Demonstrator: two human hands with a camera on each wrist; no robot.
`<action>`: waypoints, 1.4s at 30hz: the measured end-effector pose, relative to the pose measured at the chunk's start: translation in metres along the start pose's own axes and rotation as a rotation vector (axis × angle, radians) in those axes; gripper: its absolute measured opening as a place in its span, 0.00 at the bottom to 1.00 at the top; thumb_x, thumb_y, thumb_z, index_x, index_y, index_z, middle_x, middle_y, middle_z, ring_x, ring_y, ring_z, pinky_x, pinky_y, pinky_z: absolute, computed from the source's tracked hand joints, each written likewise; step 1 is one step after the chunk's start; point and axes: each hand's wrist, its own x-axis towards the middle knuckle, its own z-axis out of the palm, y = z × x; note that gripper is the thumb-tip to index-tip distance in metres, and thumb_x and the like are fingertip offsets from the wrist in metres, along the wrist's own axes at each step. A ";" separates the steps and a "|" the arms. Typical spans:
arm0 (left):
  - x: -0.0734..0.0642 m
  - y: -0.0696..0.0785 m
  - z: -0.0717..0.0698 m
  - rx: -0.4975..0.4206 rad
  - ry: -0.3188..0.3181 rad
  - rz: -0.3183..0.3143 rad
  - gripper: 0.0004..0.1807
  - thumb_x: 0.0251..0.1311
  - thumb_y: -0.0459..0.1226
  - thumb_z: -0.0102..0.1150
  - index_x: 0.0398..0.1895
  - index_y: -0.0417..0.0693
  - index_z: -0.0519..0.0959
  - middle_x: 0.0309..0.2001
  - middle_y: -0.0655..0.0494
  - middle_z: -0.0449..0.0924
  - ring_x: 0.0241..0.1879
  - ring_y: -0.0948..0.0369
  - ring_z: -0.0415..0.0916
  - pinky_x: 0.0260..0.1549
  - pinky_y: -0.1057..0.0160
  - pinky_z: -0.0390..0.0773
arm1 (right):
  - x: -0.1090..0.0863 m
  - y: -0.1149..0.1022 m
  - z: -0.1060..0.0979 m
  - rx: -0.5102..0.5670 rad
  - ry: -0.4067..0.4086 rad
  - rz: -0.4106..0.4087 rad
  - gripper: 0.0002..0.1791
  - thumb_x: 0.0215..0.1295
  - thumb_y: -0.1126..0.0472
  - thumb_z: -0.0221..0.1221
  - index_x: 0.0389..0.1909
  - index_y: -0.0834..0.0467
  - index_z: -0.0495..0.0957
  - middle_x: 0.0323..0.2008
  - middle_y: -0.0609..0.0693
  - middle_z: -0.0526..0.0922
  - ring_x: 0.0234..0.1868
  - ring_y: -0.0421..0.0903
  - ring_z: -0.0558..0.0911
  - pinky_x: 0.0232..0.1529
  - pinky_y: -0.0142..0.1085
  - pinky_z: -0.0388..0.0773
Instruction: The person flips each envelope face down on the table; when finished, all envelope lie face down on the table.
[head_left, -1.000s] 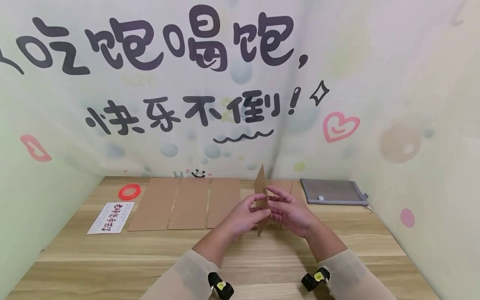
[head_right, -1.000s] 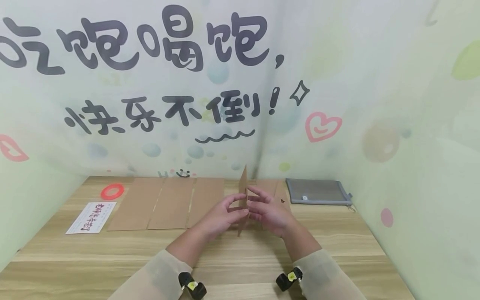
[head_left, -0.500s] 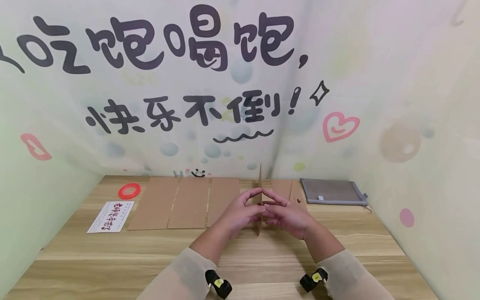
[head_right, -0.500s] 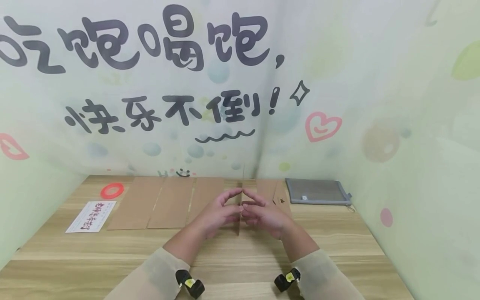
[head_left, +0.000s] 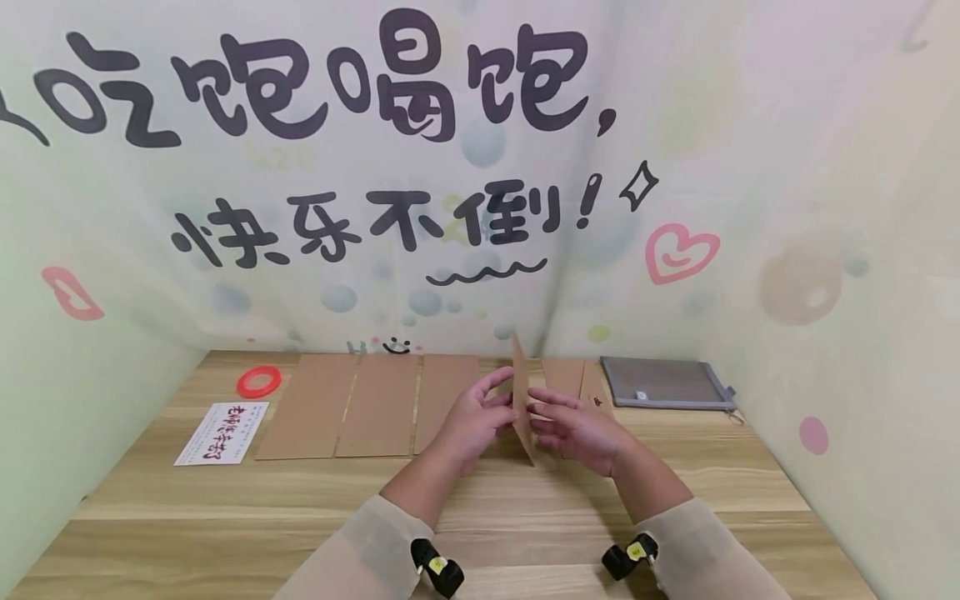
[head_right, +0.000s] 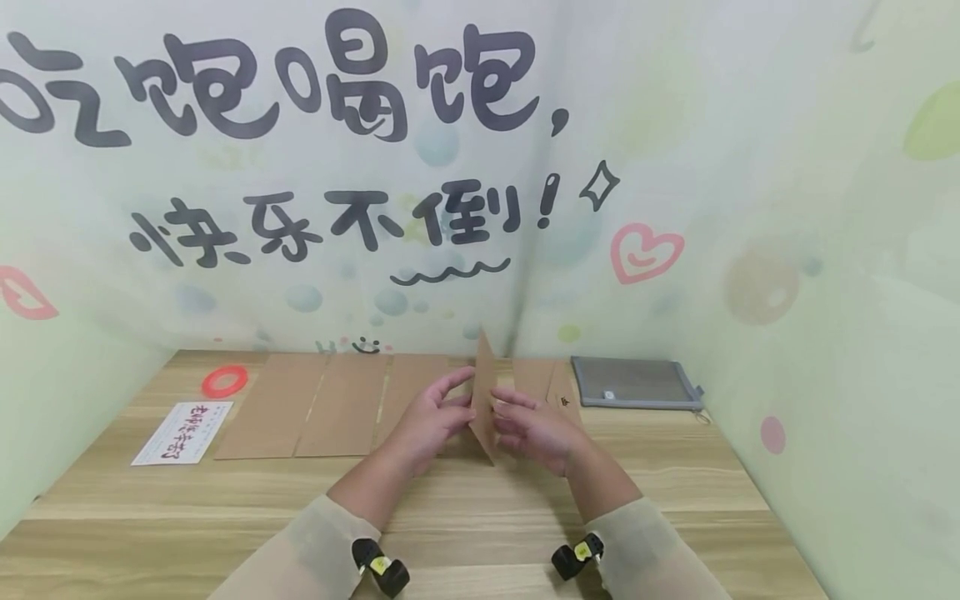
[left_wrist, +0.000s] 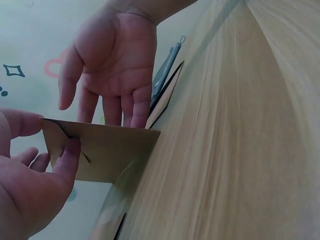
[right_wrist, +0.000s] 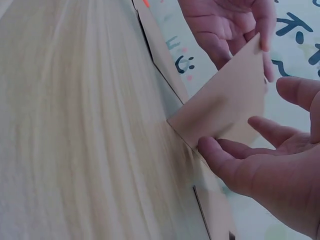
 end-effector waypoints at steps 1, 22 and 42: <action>0.001 -0.001 -0.001 0.002 0.008 0.002 0.37 0.68 0.25 0.59 0.81 0.51 0.68 0.75 0.35 0.73 0.75 0.44 0.73 0.59 0.57 0.85 | 0.000 0.000 -0.001 -0.001 0.006 0.000 0.36 0.87 0.54 0.45 0.86 0.62 0.48 0.85 0.68 0.52 0.85 0.66 0.57 0.84 0.59 0.58; 0.002 -0.013 -0.014 0.312 0.153 -0.029 0.36 0.66 0.31 0.55 0.79 0.33 0.66 0.78 0.36 0.69 0.79 0.42 0.66 0.77 0.44 0.70 | 0.003 0.002 -0.019 -0.014 0.146 0.005 0.36 0.85 0.58 0.47 0.84 0.69 0.48 0.83 0.71 0.54 0.86 0.65 0.55 0.85 0.58 0.57; -0.001 -0.010 -0.014 0.523 0.107 -0.072 0.36 0.67 0.39 0.56 0.78 0.36 0.69 0.77 0.34 0.70 0.77 0.43 0.68 0.78 0.41 0.68 | 0.006 0.006 -0.018 0.019 0.144 -0.006 0.35 0.86 0.59 0.46 0.84 0.70 0.48 0.84 0.70 0.52 0.86 0.63 0.53 0.84 0.57 0.57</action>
